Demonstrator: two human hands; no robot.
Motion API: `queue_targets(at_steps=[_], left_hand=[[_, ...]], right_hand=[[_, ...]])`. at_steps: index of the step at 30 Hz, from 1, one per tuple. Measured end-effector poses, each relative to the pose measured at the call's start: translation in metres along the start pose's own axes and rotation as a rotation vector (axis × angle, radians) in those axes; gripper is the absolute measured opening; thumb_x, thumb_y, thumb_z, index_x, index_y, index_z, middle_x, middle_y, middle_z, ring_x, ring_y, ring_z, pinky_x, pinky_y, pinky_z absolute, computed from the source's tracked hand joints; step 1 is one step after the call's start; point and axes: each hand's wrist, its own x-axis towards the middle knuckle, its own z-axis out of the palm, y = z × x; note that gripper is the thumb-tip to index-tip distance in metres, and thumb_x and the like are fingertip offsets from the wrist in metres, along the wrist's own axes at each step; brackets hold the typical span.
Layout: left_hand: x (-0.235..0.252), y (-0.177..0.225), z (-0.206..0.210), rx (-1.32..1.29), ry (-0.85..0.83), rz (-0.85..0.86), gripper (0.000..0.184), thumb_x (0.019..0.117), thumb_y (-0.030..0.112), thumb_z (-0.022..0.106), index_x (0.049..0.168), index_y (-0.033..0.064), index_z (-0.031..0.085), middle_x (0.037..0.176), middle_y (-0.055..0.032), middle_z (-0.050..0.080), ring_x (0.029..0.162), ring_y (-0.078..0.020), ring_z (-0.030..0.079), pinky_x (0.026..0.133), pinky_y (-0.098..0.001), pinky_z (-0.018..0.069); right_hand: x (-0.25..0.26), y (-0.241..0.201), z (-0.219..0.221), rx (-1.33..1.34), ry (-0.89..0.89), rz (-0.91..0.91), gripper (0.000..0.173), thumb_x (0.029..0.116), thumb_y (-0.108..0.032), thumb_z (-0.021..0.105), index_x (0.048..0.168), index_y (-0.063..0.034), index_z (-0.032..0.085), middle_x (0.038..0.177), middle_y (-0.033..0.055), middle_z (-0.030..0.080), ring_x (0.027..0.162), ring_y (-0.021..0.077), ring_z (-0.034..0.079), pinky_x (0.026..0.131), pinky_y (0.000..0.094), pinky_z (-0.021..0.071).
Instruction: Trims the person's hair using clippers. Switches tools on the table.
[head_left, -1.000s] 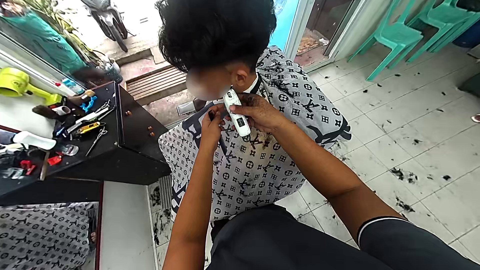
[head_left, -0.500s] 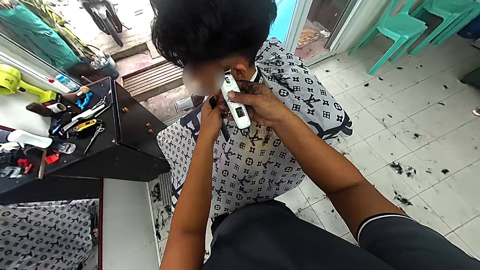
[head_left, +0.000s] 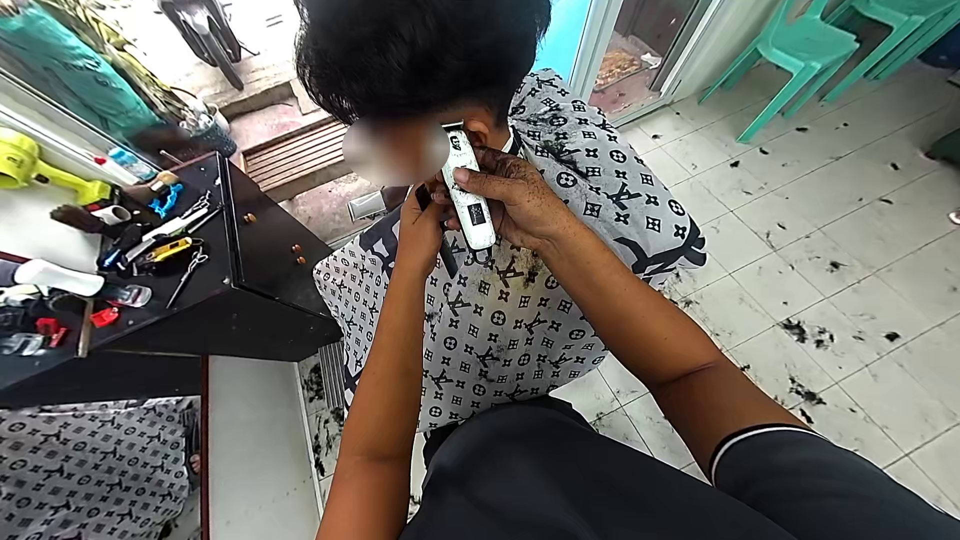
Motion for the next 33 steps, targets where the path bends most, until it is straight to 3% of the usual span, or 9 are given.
queue_targets(at_steps=[4, 7, 10, 13, 15, 17, 19, 21, 33], left_hand=[[0.001, -0.001, 0.000, 0.012, -0.003, 0.011, 0.027, 0.1042, 0.004, 0.043, 0.125, 0.0104, 0.058, 0.103, 0.0041, 0.069, 0.091, -0.0051, 0.067, 0.082, -0.0266, 0.0578], [0.001, 0.000, 0.001, 0.004, 0.003, -0.015, 0.024, 0.1053, 0.004, 0.043, 0.123, 0.0105, 0.058, 0.095, 0.0030, 0.067, 0.082, -0.0062, 0.066, 0.076, -0.0255, 0.0578], [-0.002, 0.001, -0.004, 0.052, 0.019, -0.063, 0.024, 0.1076, 0.009, 0.045, 0.128, 0.0086, 0.058, 0.096, 0.0004, 0.067, 0.077, -0.0077, 0.064, 0.066, -0.0236, 0.0550], [-0.006, 0.007, -0.010, 0.094, 0.046, -0.073, 0.022, 0.1073, 0.010, 0.046, 0.123, 0.0084, 0.060, 0.087, 0.0019, 0.064, 0.069, -0.0063, 0.060, 0.060, -0.0210, 0.0505], [-0.008, 0.008, -0.011, 0.116, 0.013, -0.069, 0.022, 0.1077, 0.011, 0.045, 0.124, 0.0086, 0.061, 0.088, 0.0019, 0.063, 0.070, -0.0061, 0.059, 0.061, -0.0204, 0.0502], [-0.007, 0.010, -0.008, 0.123, -0.019, -0.076, 0.026, 0.1078, 0.010, 0.046, 0.130, 0.0083, 0.060, 0.094, 0.0011, 0.065, 0.075, -0.0061, 0.061, 0.063, -0.0205, 0.0517], [-0.004, 0.011, -0.002, 0.107, -0.028, -0.069, 0.026, 0.1073, 0.008, 0.046, 0.130, 0.0082, 0.059, 0.099, 0.0002, 0.067, 0.079, -0.0069, 0.064, 0.065, -0.0214, 0.0533], [-0.002, 0.009, -0.001, 0.093, -0.036, -0.047, 0.028, 0.1051, 0.003, 0.046, 0.130, 0.0081, 0.058, 0.103, 0.0000, 0.069, 0.080, -0.0062, 0.065, 0.063, -0.0211, 0.0542], [0.002, 0.008, 0.000, 0.073, -0.003, -0.064, 0.028, 0.1071, 0.005, 0.043, 0.133, 0.0076, 0.055, 0.101, -0.0008, 0.067, 0.078, -0.0076, 0.065, 0.065, -0.0230, 0.0557]], right_hand=[[0.002, 0.002, -0.006, 0.029, -0.027, 0.064, 0.023, 0.1039, -0.010, 0.055, 0.125, -0.0009, 0.054, 0.107, 0.0141, 0.068, 0.090, 0.0242, 0.072, 0.078, 0.0410, 0.0633], [0.003, 0.002, -0.002, -0.033, -0.021, -0.053, 0.030, 0.1014, -0.006, 0.057, 0.130, 0.0007, 0.050, 0.107, 0.0151, 0.068, 0.090, 0.0247, 0.072, 0.079, 0.0416, 0.0635], [-0.003, -0.002, -0.006, -0.574, 0.017, -0.229, 0.054, 0.0938, -0.005, 0.071, 0.141, 0.0059, 0.047, 0.123, 0.0162, 0.065, 0.102, 0.0190, 0.070, 0.088, 0.0335, 0.0613], [-0.013, -0.008, -0.012, -1.089, 0.050, -0.257, 0.055, 0.0898, -0.009, 0.075, 0.141, -0.0027, 0.057, 0.129, 0.0156, 0.066, 0.114, 0.0218, 0.066, 0.100, 0.0390, 0.0531], [-0.013, -0.007, -0.016, -0.988, 0.044, -0.192, 0.058, 0.0909, -0.010, 0.076, 0.144, -0.0025, 0.054, 0.129, 0.0136, 0.067, 0.112, 0.0169, 0.068, 0.099, 0.0335, 0.0550], [-0.010, -0.005, -0.016, -0.643, 0.035, -0.116, 0.053, 0.0921, -0.005, 0.073, 0.140, 0.0032, 0.052, 0.118, 0.0135, 0.069, 0.098, 0.0157, 0.072, 0.085, 0.0306, 0.0612], [-0.005, -0.002, -0.015, -0.303, 0.023, -0.018, 0.041, 0.0964, -0.003, 0.067, 0.134, 0.0037, 0.052, 0.108, 0.0144, 0.070, 0.089, 0.0219, 0.073, 0.077, 0.0390, 0.0641], [-0.002, 0.000, -0.013, -0.116, 0.009, 0.070, 0.034, 0.1007, -0.006, 0.061, 0.132, 0.0010, 0.052, 0.106, 0.0143, 0.068, 0.089, 0.0249, 0.072, 0.077, 0.0426, 0.0639], [0.003, 0.002, -0.010, -0.190, 0.045, -0.077, 0.037, 0.0970, -0.002, 0.065, 0.131, 0.0049, 0.052, 0.104, 0.0146, 0.069, 0.087, 0.0229, 0.072, 0.078, 0.0402, 0.0640]])
